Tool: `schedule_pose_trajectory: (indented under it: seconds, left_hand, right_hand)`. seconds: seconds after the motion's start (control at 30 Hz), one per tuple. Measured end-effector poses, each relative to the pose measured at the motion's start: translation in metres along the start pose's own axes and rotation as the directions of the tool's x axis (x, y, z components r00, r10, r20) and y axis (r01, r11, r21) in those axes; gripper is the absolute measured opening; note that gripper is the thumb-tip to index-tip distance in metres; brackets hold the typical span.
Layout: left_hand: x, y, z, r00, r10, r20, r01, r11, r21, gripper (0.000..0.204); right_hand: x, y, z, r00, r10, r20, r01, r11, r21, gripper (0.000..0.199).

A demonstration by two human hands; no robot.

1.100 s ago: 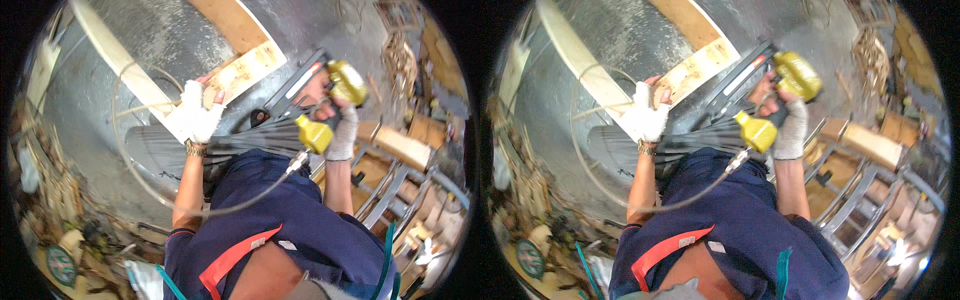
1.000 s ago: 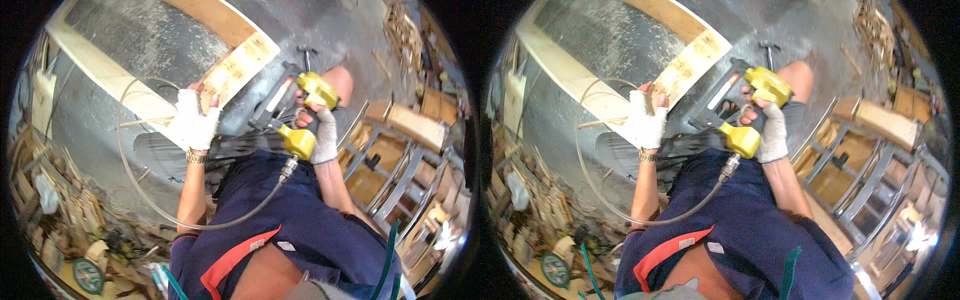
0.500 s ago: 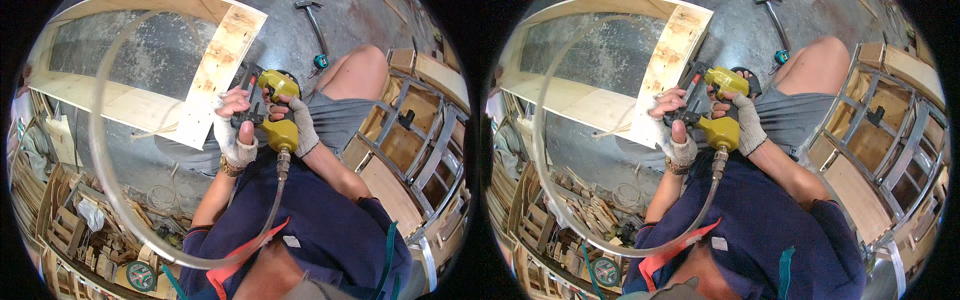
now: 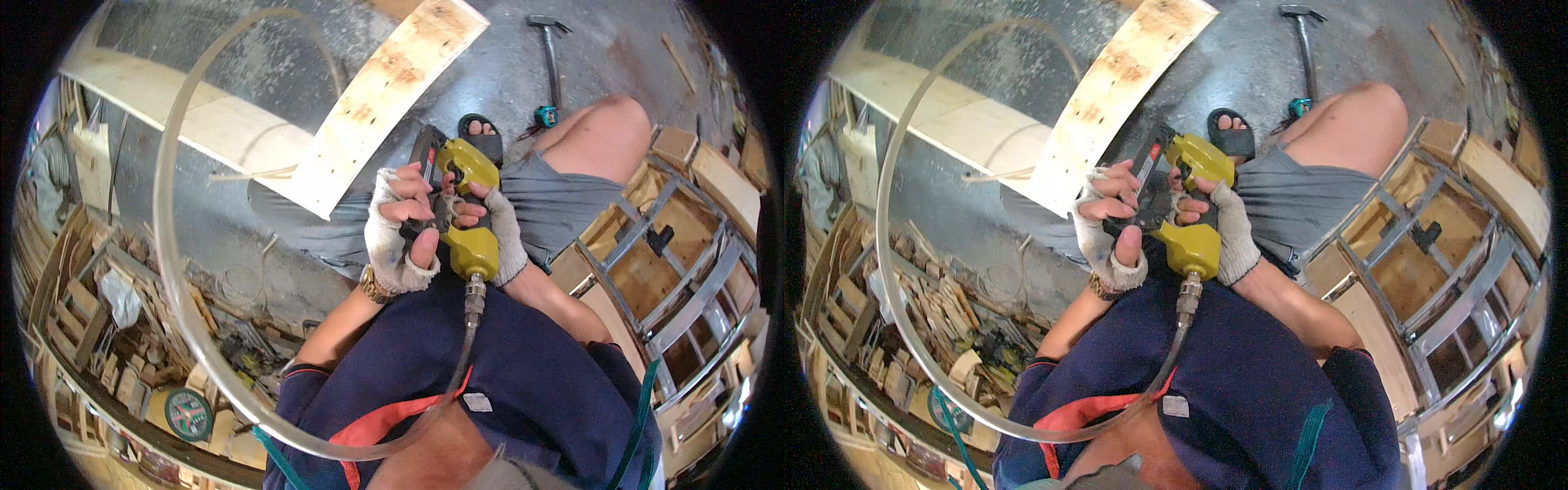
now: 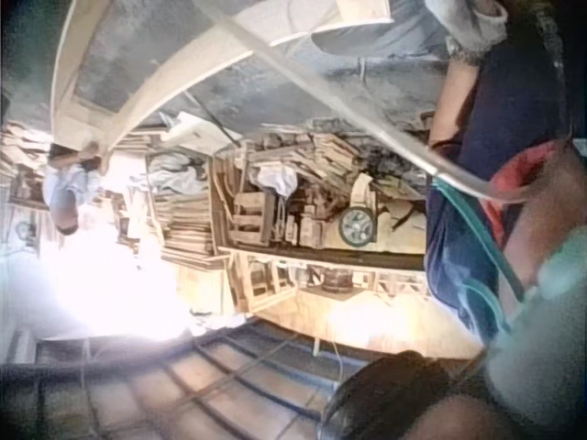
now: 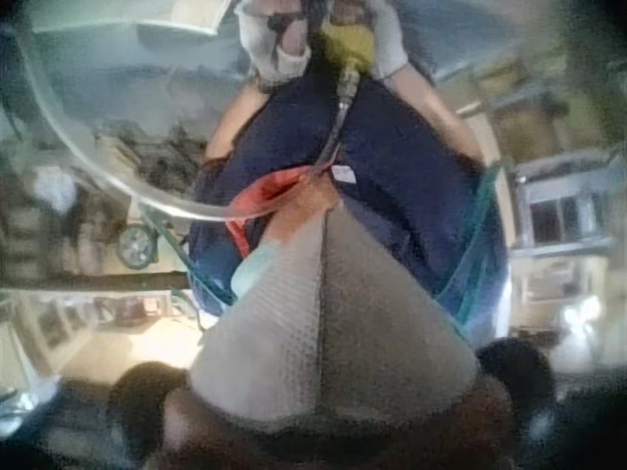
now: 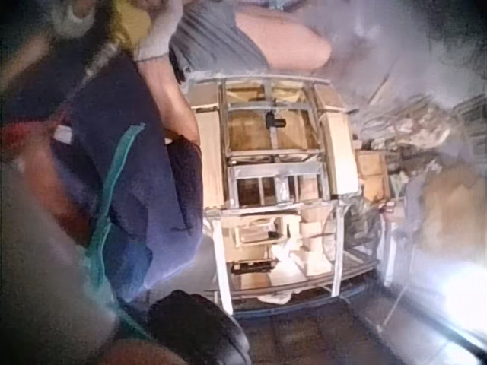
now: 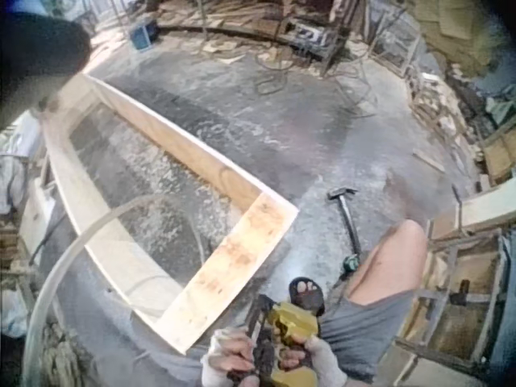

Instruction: The person uses a nail gun to fasten wooden planks into a frame, then measures the frame with a tape measure. The person sits on the floor during the task.

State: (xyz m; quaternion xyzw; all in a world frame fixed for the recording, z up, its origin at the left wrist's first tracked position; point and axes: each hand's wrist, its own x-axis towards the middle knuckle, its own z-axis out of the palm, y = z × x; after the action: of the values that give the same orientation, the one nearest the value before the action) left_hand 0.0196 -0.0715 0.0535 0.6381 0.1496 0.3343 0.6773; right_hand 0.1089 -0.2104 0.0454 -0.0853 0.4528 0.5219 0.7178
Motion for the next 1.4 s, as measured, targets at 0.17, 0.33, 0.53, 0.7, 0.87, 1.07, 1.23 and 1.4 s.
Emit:
schedule_pose_trajectory:
  seconds: [0.17, 0.33, 0.53, 0.7, 0.87, 1.07, 1.23, 1.4]
  left_hand:
    - [-0.013, 0.014, -0.018, 0.997, -0.060, 0.057, 0.052, 0.989, 0.139, 0.026]
    - [-0.012, 0.013, -0.014, 0.998, -0.058, -0.019, 0.060, 0.986, 0.154, 0.024]
    - [-0.017, 0.019, -0.018, 0.996, -0.081, 0.031, 0.075, 0.983, 0.166, 0.025]
    - [-0.032, 0.036, -0.026, 0.994, -0.085, -0.070, 0.097, 0.974, 0.205, 0.017]
    - [-0.050, 0.053, -0.041, 0.952, -0.292, -0.090, 0.306, 0.904, 0.298, 0.033]
    - [-0.057, 0.035, -0.051, 0.996, -0.076, -0.043, 0.086, 0.941, 0.326, 0.032]
    - [-0.050, 0.053, -0.043, 0.989, -0.148, -0.021, 0.146, 0.926, 0.348, 0.030]
    - [-0.042, 0.053, -0.033, 0.973, -0.133, -0.190, 0.185, 0.940, 0.287, 0.026]
  right_hand:
    - [0.005, 0.013, -0.011, 0.990, 0.141, -0.022, -0.139, 0.987, 0.086, 0.034]
    - [0.005, 0.018, 0.000, 0.987, 0.129, -0.094, -0.130, 0.991, -0.005, 0.029]
    - [0.005, 0.017, -0.009, 0.967, 0.246, -0.067, -0.238, 0.965, 0.111, 0.026]
    - [0.002, 0.031, -0.011, 0.926, 0.341, -0.162, -0.324, 0.938, 0.120, 0.029]
    - [0.006, 0.042, -0.023, 0.900, 0.426, -0.096, -0.406, 0.897, 0.175, 0.028]
    - [0.010, 0.047, -0.021, 0.895, 0.424, -0.135, -0.392, 0.895, 0.213, 0.029]
    - [0.007, 0.048, -0.022, 0.896, 0.425, -0.130, -0.406, 0.902, 0.148, 0.030]
    - [0.007, 0.049, -0.020, 0.887, 0.457, -0.057, -0.441, 0.878, 0.186, 0.030]
